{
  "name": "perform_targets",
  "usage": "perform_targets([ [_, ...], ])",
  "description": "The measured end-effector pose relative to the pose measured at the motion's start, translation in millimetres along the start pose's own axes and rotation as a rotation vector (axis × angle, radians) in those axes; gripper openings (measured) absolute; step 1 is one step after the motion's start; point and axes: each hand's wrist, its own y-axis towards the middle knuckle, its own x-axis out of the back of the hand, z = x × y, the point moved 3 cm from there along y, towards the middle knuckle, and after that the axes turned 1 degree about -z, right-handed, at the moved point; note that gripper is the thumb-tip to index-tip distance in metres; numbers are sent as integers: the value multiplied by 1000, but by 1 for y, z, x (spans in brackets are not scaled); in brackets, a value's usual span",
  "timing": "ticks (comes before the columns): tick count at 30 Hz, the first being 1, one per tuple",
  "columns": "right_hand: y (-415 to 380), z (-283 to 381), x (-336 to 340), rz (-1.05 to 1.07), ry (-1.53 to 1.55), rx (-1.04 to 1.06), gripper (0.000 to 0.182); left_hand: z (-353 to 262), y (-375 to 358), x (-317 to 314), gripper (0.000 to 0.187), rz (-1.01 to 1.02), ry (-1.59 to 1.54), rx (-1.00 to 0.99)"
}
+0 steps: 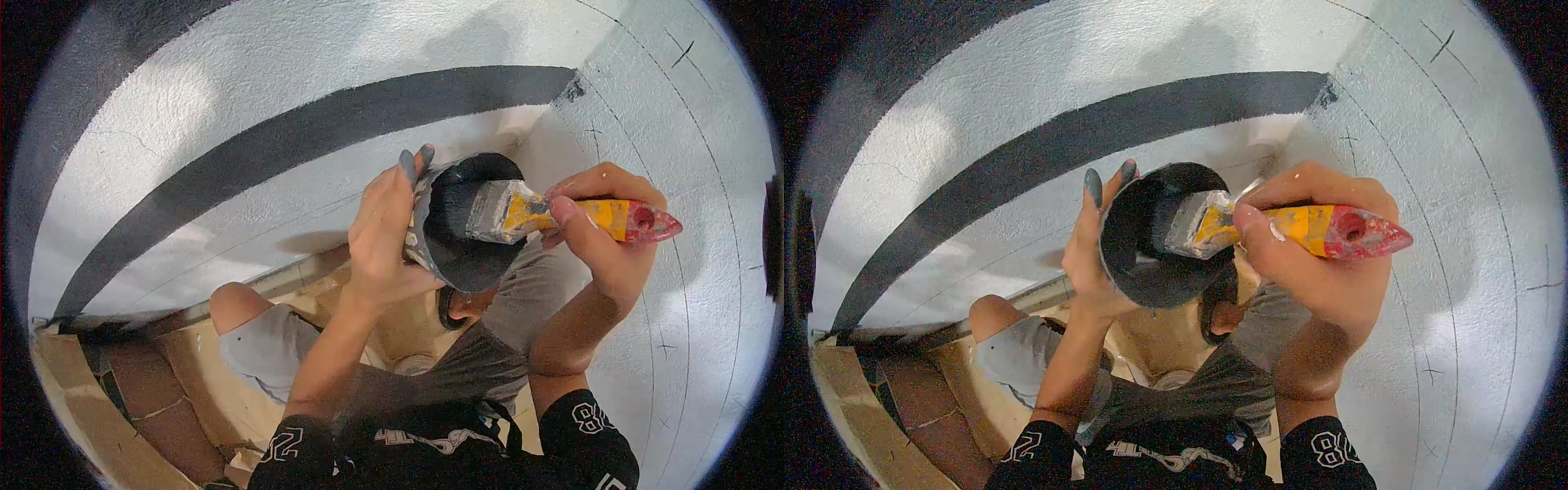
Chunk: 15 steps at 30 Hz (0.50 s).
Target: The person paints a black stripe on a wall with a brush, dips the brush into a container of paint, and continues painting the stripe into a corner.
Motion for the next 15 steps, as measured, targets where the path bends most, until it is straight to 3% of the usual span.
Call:
perform_targets([
  [6, 1, -2, 10, -75, 101, 97, 9, 6, 2, 8, 104, 26, -1, 7],
  [9, 8, -14, 22, -130, 323, 179, 13, -3, 7, 8, 108, 41, 0, 93],
  [15, 27, -39, 22, -171, 568, 67, 22, -3, 9, 8, 107, 61, -44, 258],
])
